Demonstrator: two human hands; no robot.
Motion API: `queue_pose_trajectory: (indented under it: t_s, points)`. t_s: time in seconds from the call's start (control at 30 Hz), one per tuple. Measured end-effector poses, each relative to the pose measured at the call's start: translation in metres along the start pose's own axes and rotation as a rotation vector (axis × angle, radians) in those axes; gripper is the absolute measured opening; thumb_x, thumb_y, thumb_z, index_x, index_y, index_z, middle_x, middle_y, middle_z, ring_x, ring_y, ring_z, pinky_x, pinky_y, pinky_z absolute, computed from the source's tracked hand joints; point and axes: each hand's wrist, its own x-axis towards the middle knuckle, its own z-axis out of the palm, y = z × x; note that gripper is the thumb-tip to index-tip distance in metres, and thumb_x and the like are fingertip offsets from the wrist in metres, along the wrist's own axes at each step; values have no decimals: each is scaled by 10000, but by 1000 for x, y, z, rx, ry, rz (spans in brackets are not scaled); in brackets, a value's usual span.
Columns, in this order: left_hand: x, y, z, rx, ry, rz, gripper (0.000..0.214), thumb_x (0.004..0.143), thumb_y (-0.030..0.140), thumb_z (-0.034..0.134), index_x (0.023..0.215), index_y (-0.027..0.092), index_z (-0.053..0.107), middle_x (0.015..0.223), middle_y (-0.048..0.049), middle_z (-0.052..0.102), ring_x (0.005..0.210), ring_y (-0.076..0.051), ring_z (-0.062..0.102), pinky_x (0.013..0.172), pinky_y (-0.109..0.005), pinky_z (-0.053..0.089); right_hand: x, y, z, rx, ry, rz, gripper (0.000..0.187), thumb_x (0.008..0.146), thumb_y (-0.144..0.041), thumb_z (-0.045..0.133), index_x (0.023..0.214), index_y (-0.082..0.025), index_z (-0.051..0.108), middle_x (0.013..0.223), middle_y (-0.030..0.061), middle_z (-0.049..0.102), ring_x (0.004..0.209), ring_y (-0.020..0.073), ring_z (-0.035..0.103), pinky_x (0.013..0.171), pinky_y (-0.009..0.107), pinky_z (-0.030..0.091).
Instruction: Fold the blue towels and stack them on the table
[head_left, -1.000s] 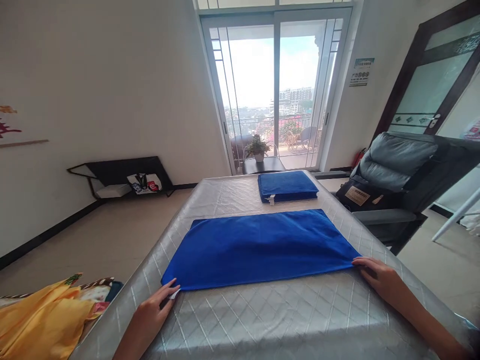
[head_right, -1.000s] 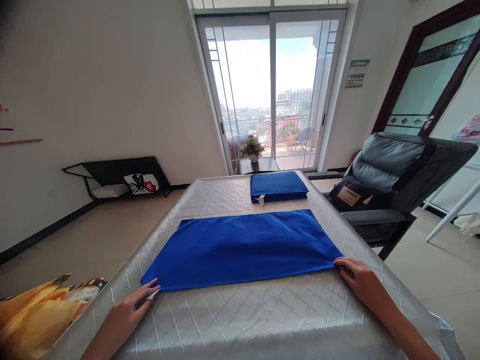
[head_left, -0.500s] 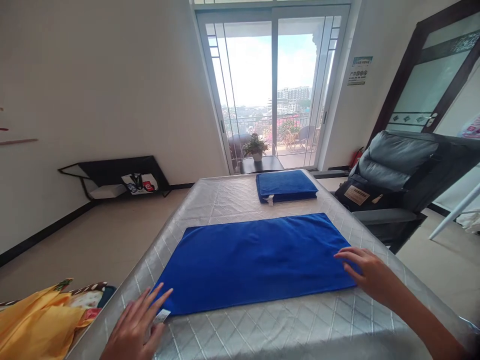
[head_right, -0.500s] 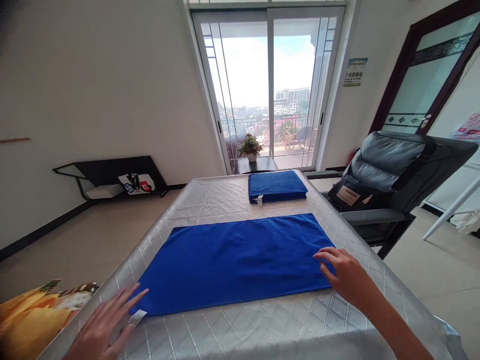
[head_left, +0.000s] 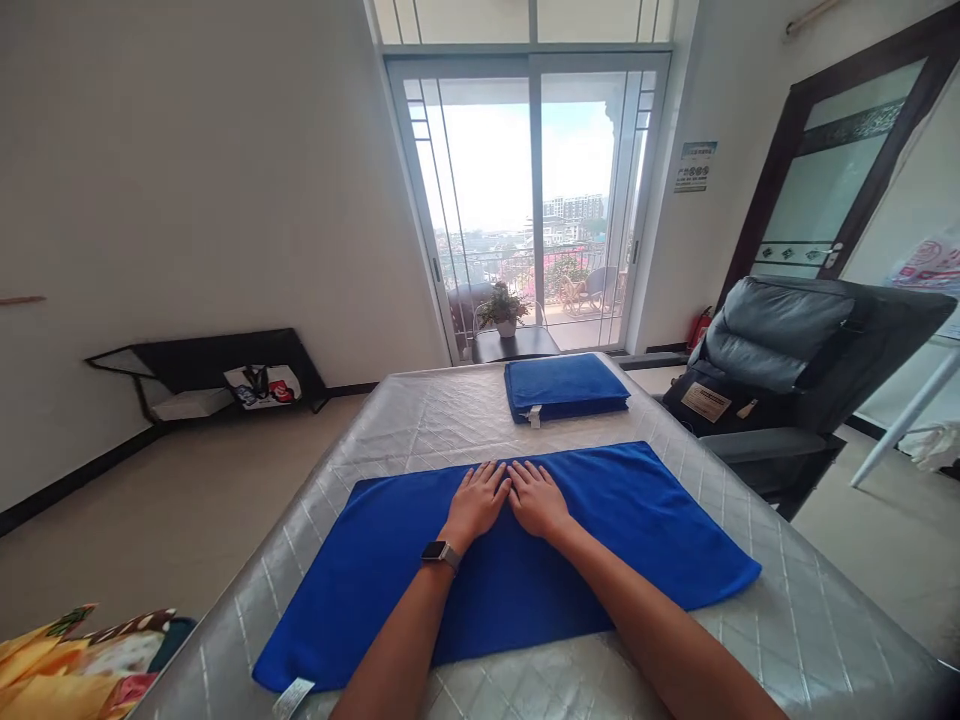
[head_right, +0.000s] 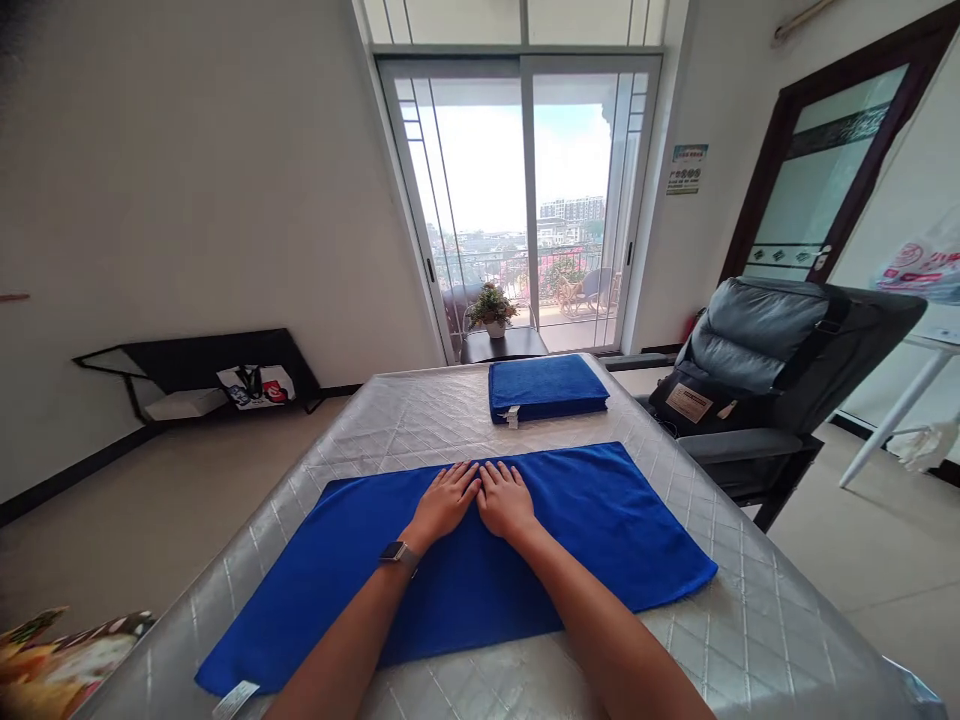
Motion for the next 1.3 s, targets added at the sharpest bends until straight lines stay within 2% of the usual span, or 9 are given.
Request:
queue_pose_trajectory:
  t_s: [0.1,0.17,0.4,0.47,0.53,0.87,1.13,1.23,1.3]
  points:
    - [-13,-25,-2,18,-46,-43,541,1038,486,259,1518,270,387,1584,-91,352,1473,-274,299,1196,-508,247,-3,13,-3,-23,-20,-7,612,1019,-464,222,1551,-182,331,1611,63,281,1499,240,200,1218,429,107]
    - [-23,-51,-10,29,-88,-123,569,1031,527,226,1529,286,362,1601,-84,319,1486,-282,263,1200,-520,211,-7,35,-11,-53,-43,25,624,1017,-485,222,1556,-185,318,1617,58,267,1504,241,180,1219,437,104]
    - [-77,-173,-32,52,-173,-441,637,1010,572,183,1560,263,274,1634,-99,224,1509,-308,171,1195,-560,165,-45,177,-52,-217,-56,346,629,1020,-492,176,1581,-214,237,1638,17,211,1509,217,159,1222,448,122]
    - [-91,-198,-33,78,-162,-499,646,1007,567,182,1561,246,271,1632,-112,223,1503,-318,190,1189,-556,194,-54,205,-57,-236,-36,434,634,1019,-487,159,1586,-208,216,1641,20,200,1508,219,162,1221,454,140]
    - [-100,-212,-33,101,-143,-523,653,1005,564,183,1559,232,280,1629,-125,224,1494,-328,217,1182,-545,226,-58,220,-58,-241,-19,478,634,1018,-481,147,1586,-208,216,1643,16,193,1508,220,163,1219,459,155]
    - [-103,-209,-33,131,-121,-557,638,1007,565,166,1568,270,240,1629,-106,232,1490,-322,235,1180,-550,234,-54,231,-53,-255,11,537,654,1011,-502,159,1584,-196,227,1643,37,202,1504,216,177,1215,433,172]
    - [-106,-204,-39,144,-170,-593,600,1014,509,177,1569,287,214,1640,-86,203,1496,-309,223,1172,-574,219,-55,224,-56,-275,16,538,610,1020,-460,179,1574,-215,258,1637,33,222,1500,221,196,1212,487,152]
    - [-109,-205,-44,164,-144,-603,609,1008,520,198,1561,274,260,1621,-96,264,1484,-316,259,1164,-592,228,-55,214,-61,-337,61,509,581,1016,-381,234,1547,-165,328,1612,71,289,1486,250,238,1209,509,141]
    - [-107,-199,-50,183,-93,-621,624,1003,525,225,1550,235,305,1613,-109,282,1483,-320,260,1174,-588,216,-50,196,-64,-370,132,446,565,1000,-316,267,1511,-110,391,1584,113,342,1470,261,277,1213,495,127]
